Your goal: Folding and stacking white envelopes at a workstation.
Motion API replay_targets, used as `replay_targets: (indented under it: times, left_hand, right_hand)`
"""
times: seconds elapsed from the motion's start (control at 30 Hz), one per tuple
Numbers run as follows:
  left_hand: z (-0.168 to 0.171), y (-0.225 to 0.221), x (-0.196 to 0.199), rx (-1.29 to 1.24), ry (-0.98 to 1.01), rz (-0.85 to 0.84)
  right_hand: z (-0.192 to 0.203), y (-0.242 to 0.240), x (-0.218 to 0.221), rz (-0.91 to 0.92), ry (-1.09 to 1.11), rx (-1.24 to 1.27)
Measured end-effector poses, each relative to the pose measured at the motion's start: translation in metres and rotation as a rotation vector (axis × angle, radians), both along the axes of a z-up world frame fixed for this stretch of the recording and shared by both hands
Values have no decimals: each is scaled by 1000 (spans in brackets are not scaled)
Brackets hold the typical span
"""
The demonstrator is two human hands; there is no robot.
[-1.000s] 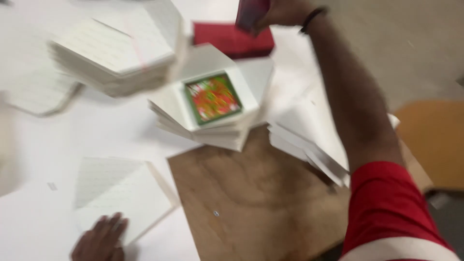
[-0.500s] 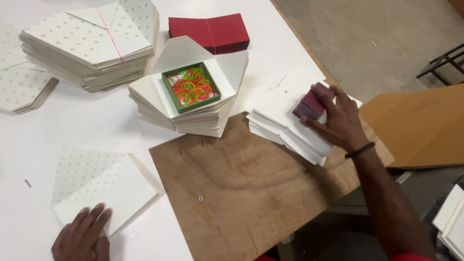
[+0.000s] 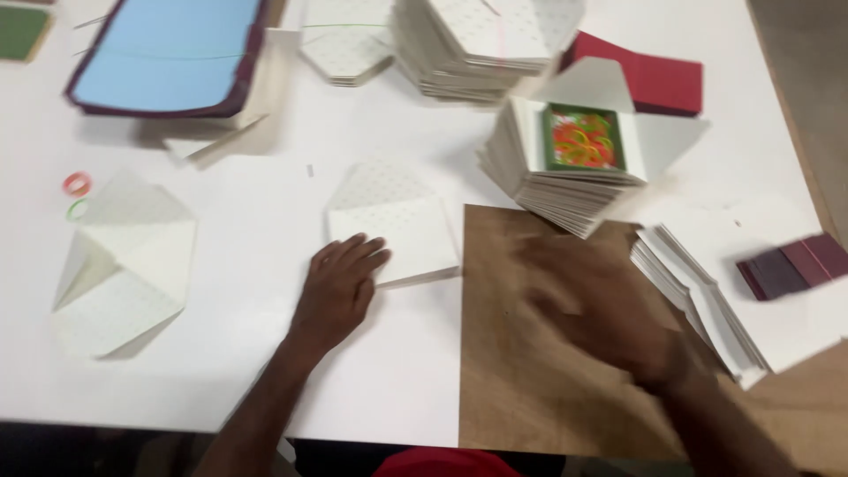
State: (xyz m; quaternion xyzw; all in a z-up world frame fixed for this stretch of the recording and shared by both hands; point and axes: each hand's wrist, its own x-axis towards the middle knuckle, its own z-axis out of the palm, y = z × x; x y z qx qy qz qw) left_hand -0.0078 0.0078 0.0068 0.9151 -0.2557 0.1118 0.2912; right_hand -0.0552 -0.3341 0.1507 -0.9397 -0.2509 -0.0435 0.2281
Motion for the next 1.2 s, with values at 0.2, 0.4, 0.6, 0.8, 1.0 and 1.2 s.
replay_targets:
  times: [0.2, 0.4, 0.6, 0.8, 1.0, 1.2]
  left_hand:
    - [-18, 3, 4, -42, -12, -17]
    - [-9, 6, 1, -22, 18, -51]
    - [-9, 8, 3, 86, 32, -13]
    - [-30, 12, 0, -74, -260, -83]
    - [-21, 16, 4, 121, 46, -63]
    - [-25, 8, 1, -123, -98, 36]
  right_hand:
    - [-87, 107, 88, 226, -128, -105]
    - [-60, 187, 125, 165, 171, -13]
    - [-95, 333, 194, 360, 427, 128]
    - [-143, 446, 193, 108, 370, 0]
    - [-89, 370, 209, 265, 575, 585]
    - [-54, 120, 215, 14, 155, 330]
